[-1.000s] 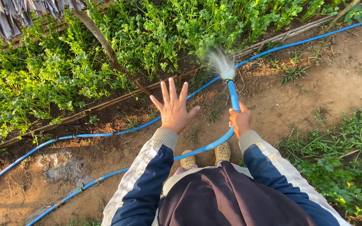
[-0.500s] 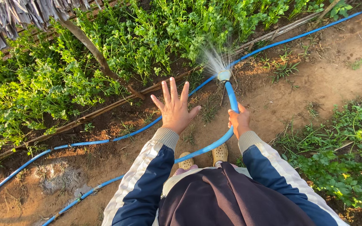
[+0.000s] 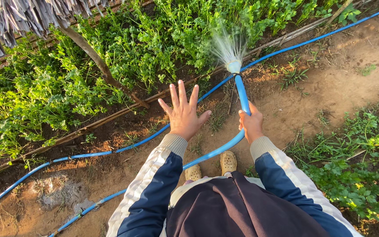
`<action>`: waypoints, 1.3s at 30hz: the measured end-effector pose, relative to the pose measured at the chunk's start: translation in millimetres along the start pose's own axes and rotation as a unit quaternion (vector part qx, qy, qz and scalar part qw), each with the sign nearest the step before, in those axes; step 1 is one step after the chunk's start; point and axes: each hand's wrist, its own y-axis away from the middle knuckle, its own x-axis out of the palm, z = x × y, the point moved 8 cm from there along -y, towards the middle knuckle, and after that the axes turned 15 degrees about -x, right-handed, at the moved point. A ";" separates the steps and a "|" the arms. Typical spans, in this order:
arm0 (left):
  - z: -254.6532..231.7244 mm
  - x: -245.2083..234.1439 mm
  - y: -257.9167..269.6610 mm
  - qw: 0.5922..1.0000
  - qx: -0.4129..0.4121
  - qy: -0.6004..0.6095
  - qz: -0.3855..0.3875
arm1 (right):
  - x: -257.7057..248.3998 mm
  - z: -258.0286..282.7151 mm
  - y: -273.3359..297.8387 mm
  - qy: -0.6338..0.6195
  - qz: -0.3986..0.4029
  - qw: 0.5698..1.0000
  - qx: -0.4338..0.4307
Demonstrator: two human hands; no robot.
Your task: The person waters rows of green leafy plants using a blue garden hose, moving the spray across the vegetation while walking along the garden bed.
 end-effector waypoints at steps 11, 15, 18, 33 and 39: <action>-2.6 -14.7 -9.3 1.000 0.000 -0.004 -0.021 | 17.6 35.1 -9.9 0.021 0.005 0.999 -0.026; -3.8 -16.0 -11.7 0.999 0.007 0.004 -0.038 | 18.8 35.1 -18.4 0.006 0.006 0.999 -0.040; -4.9 -15.6 -14.7 0.999 0.006 -0.001 -0.033 | 21.0 38.7 -21.6 -0.004 0.013 0.998 -0.054; 5.4 -26.0 -29.5 0.999 -0.006 0.003 -0.034 | 47.9 73.8 -33.3 -0.008 0.045 0.995 -0.089; 9.0 -28.4 -37.7 0.999 -0.009 0.015 -0.033 | 58.9 92.0 -32.6 0.000 0.052 0.996 -0.075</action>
